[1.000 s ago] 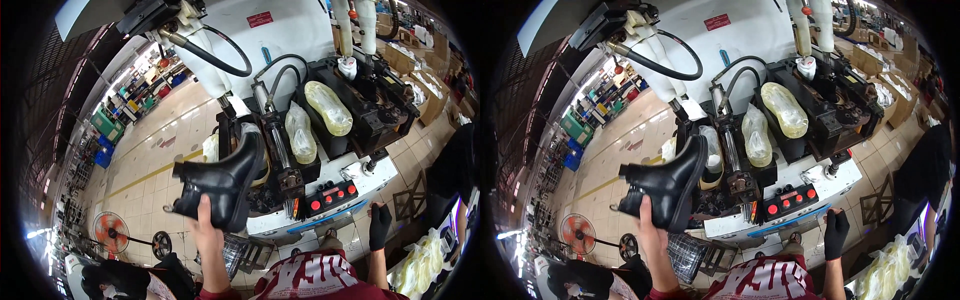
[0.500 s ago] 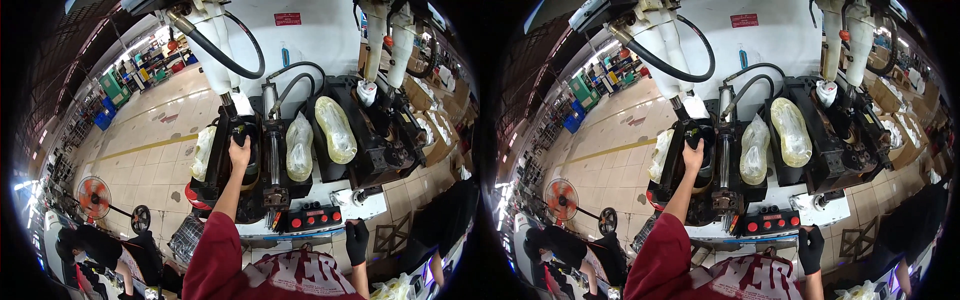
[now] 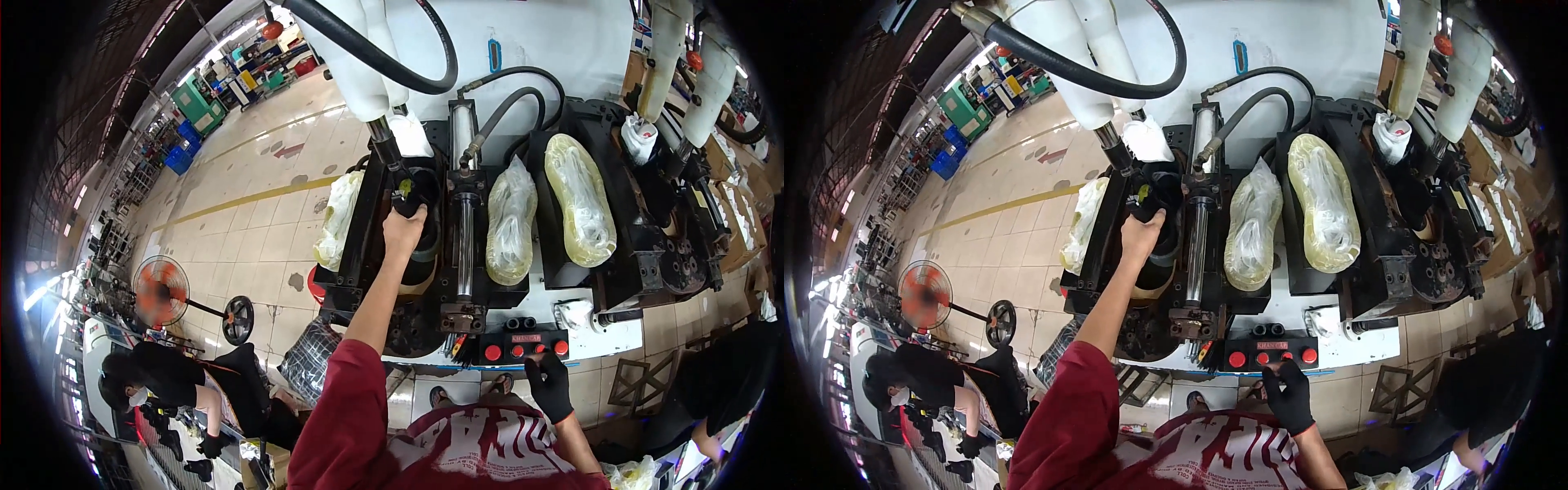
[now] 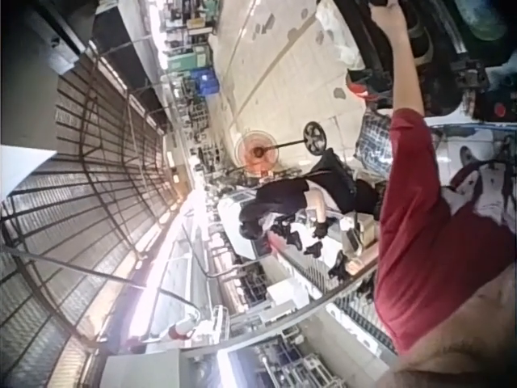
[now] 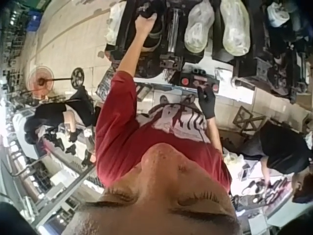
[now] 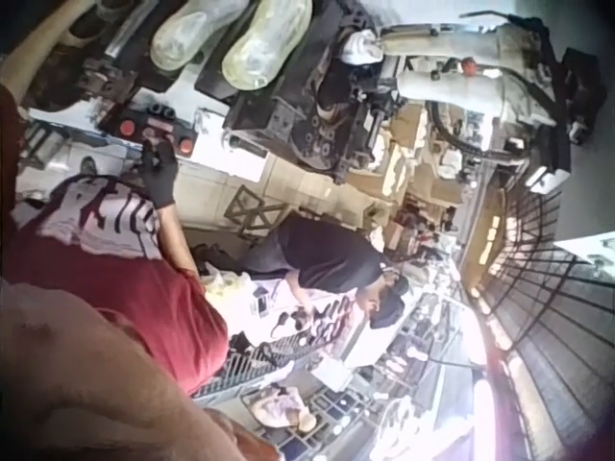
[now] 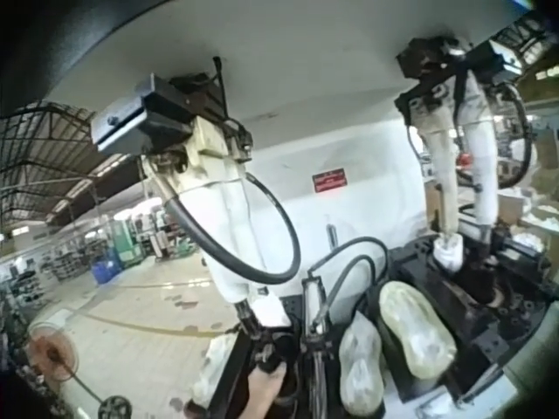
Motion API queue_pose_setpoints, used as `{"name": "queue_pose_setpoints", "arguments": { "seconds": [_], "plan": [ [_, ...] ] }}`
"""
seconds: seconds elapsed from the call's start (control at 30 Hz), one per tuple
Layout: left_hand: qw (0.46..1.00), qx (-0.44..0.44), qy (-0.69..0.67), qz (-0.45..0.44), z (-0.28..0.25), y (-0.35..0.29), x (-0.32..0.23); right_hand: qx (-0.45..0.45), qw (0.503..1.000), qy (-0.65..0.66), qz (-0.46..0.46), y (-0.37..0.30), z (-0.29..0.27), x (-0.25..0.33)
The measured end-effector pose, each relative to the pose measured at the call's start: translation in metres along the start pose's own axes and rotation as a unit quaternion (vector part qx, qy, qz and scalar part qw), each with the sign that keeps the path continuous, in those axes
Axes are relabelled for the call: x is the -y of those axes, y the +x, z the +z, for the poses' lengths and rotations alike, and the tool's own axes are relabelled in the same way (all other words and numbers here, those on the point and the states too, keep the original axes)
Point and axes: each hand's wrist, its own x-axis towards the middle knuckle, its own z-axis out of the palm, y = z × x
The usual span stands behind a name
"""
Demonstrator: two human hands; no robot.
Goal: Using a sole-press machine to attach soles to boots in a manufacturing setting.
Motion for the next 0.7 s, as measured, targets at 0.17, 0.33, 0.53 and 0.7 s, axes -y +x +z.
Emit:
{"name": "queue_pose_setpoints", "arguments": {
  "seconds": [0.17,0.33,0.53,0.7],
  "plan": [
    [0.998,0.007,0.054,0.002,-0.001,-0.015,0.004,0.026,0.999,0.01,-0.041,0.006,0.022,0.002],
    [0.998,0.031,0.061,0.009,-0.008,-0.029,-0.004,0.034,0.992,-0.076,-0.091,-0.003,0.048,-0.039],
    [0.998,0.024,0.032,0.05,-0.022,-0.02,0.026,0.035,0.935,-0.248,-0.25,0.004,0.09,-0.025],
    [0.964,-0.013,-0.2,0.174,-0.043,-0.109,0.0,0.095,0.891,-0.416,-0.158,-0.007,0.113,-0.061]
  ]
}}
